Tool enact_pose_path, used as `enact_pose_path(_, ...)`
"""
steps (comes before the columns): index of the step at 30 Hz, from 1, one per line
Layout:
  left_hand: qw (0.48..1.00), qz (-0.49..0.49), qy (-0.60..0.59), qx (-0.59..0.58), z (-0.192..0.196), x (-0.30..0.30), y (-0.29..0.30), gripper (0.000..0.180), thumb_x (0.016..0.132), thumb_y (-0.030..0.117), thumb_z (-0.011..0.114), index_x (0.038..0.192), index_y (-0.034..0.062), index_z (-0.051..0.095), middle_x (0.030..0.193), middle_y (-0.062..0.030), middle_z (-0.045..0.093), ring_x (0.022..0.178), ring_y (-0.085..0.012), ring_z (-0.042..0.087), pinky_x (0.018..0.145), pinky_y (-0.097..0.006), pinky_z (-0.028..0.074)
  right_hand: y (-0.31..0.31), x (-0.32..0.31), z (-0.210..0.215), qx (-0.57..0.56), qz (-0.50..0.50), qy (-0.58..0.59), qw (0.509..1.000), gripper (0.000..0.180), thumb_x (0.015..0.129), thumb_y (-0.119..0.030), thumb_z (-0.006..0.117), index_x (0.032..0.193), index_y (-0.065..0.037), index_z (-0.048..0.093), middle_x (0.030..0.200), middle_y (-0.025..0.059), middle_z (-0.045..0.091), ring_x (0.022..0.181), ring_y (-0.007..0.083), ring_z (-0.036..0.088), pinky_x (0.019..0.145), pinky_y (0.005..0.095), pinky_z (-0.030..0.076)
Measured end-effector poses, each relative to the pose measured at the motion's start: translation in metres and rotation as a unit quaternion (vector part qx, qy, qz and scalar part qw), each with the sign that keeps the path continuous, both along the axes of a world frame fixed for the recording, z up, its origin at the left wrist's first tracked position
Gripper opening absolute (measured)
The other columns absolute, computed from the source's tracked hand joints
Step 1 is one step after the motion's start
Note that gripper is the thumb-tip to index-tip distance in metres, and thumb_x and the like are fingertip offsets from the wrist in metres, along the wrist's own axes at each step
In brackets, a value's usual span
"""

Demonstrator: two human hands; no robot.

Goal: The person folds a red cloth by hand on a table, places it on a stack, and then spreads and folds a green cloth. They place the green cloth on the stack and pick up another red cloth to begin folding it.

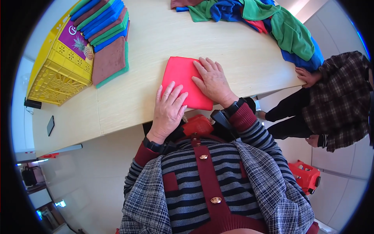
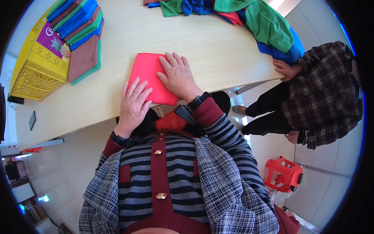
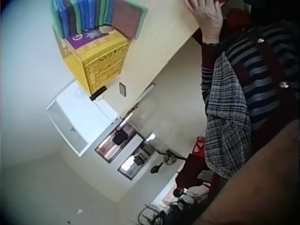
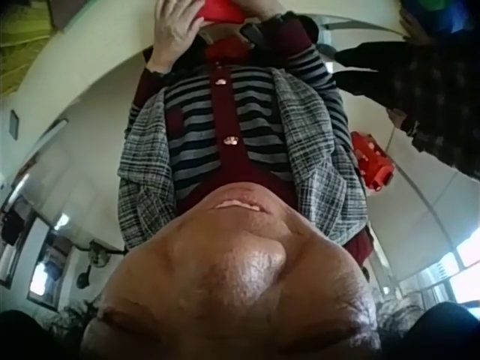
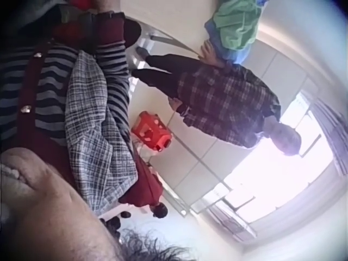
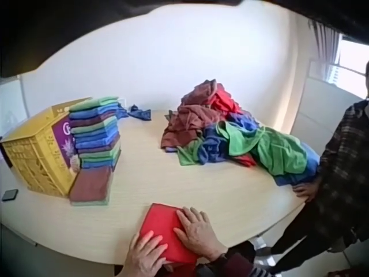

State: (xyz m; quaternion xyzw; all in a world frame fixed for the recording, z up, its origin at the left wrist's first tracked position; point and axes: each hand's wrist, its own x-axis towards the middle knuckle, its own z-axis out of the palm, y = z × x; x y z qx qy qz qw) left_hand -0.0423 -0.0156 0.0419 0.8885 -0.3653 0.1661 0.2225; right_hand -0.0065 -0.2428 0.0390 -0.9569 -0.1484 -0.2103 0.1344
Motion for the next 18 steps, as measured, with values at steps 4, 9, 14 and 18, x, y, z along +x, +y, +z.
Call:
enact_pose_path(4,0.999,0.031,-0.012,0.007,-0.006,0.009,0.014,0.039,0.089,0.011,0.068,0.127,0.0097,0.067,0.141,-0.0132,0.058,0.141,-0.0354,0.045,0.119,-0.058,0.028,-0.006,-0.008,0.014,0.016,-0.001,0.033,0.999,0.052,0.096,-0.031,0.063,0.139,-0.002,0.056,0.140,0.0209,0.057,0.131,0.0380,0.052,0.112,0.0474,0.038)
enact_pose_path(9,0.989,0.141,-0.044,0.003,-0.015,0.039,0.047,0.035,0.094,0.014,0.063,0.129,0.0084,0.066,0.140,-0.0133,0.058,0.141,-0.0355,0.045,0.119,-0.058,0.028,0.008,-0.033,0.059,-0.048,-0.035,0.186,0.981,0.049,0.095,-0.031,0.064,0.135,-0.002,0.059,0.132,0.0195,0.061,0.122,0.0364,0.058,0.108,0.0464,0.041)
enact_pose_path(14,0.990,0.139,-0.016,-0.032,-0.009,0.033,0.025,0.044,0.099,0.019,0.057,0.141,0.0043,0.056,0.151,-0.0155,0.049,0.146,-0.0356,0.039,0.119,-0.059,0.026,0.022,-0.022,0.063,-0.058,-0.027,0.136,0.989,0.051,0.096,-0.033,0.064,0.136,-0.002,0.058,0.134,0.0197,0.061,0.125,0.0367,0.056,0.110,0.0478,0.040)
enact_pose_path(18,0.991,0.132,0.022,0.019,-0.023,0.032,0.012,0.056,0.100,0.023,0.056,0.150,0.0016,0.045,0.159,-0.0160,0.039,0.151,-0.0342,0.031,0.119,-0.060,0.024,0.060,0.000,0.022,0.015,0.091,-0.001,0.996,0.060,0.098,-0.040,0.060,0.145,-0.003,0.051,0.147,0.0211,0.053,0.140,0.0367,0.046,0.118,0.0498,0.032)
